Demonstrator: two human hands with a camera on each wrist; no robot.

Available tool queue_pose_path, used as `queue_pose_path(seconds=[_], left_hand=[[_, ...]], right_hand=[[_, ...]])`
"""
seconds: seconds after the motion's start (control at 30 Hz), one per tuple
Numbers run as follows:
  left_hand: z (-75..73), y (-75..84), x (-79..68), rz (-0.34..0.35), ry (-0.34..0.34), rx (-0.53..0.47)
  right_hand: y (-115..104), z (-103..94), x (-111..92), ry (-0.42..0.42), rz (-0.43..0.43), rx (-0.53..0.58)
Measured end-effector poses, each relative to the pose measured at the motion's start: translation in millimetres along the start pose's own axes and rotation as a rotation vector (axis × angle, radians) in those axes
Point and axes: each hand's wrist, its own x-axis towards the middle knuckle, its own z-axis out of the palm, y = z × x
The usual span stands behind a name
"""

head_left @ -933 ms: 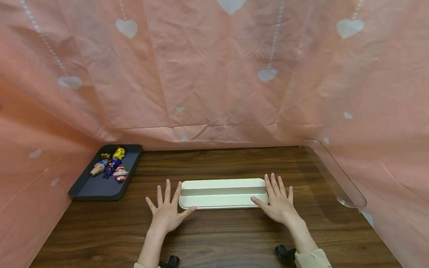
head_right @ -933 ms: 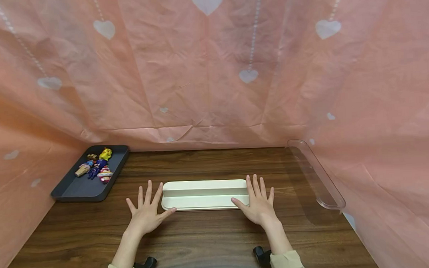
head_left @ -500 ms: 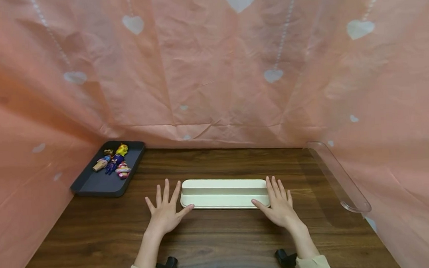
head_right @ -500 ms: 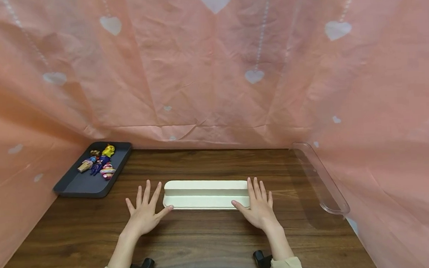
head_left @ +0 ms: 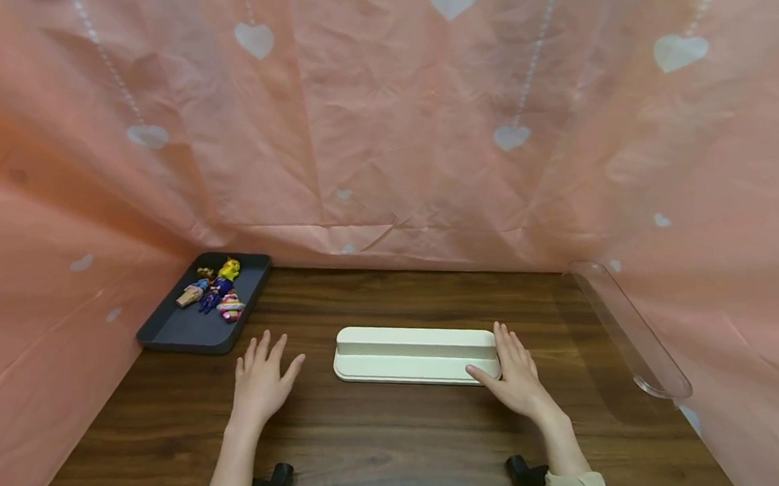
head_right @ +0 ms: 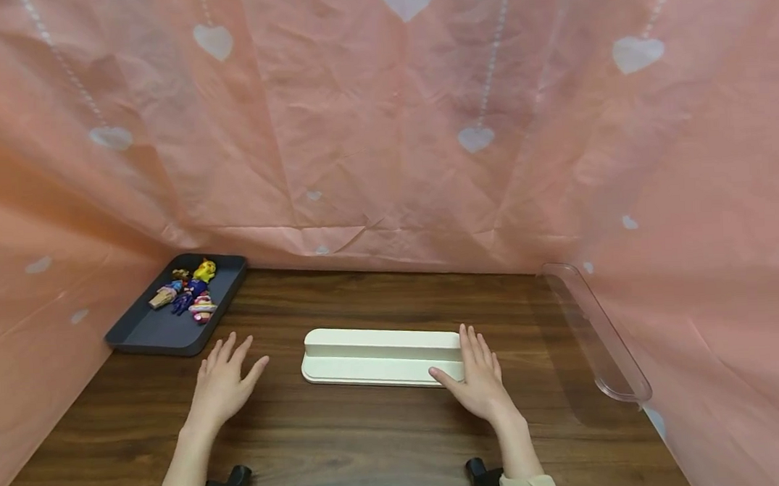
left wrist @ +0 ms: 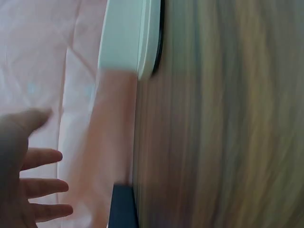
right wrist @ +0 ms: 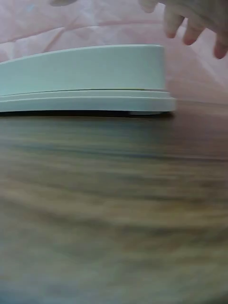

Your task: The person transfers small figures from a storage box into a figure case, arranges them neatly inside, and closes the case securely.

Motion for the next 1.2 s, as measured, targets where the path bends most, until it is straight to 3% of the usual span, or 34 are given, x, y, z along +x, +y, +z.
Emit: queue_pose_path(seconds=[0.17,0.27,0.47,0.67,0.87,1.2], left_hand=[[-16.6,-29.0,9.5,-0.020,0.150,0.028],[-21.6,-46.5,18.7,-0.045,0.179,0.045],[-23.1,-81.5,36.3,-0.126,0.070,0.063],[-22.5,-102.9,47.3,-0.187,-0.057,0.042],[-20.7,-109.8,53.2,-0.191,-0.107,0.037],[-19.5,-112.4,57.0,-0.186,-0.143,0.073]], right_hand=[[15,-7.5,0,-0.044,0.032,0.137],[25,-11.8,0,-0.049,0.060,0.168],[40,-12.6,1,-0.086,0.096,0.191],[46,-7.8,4,-0.107,0.056,0.288],[55,-2.6,8,-0.134,0.036,0.348],[68,10.3,9,-0.114,0.022,0.180]])
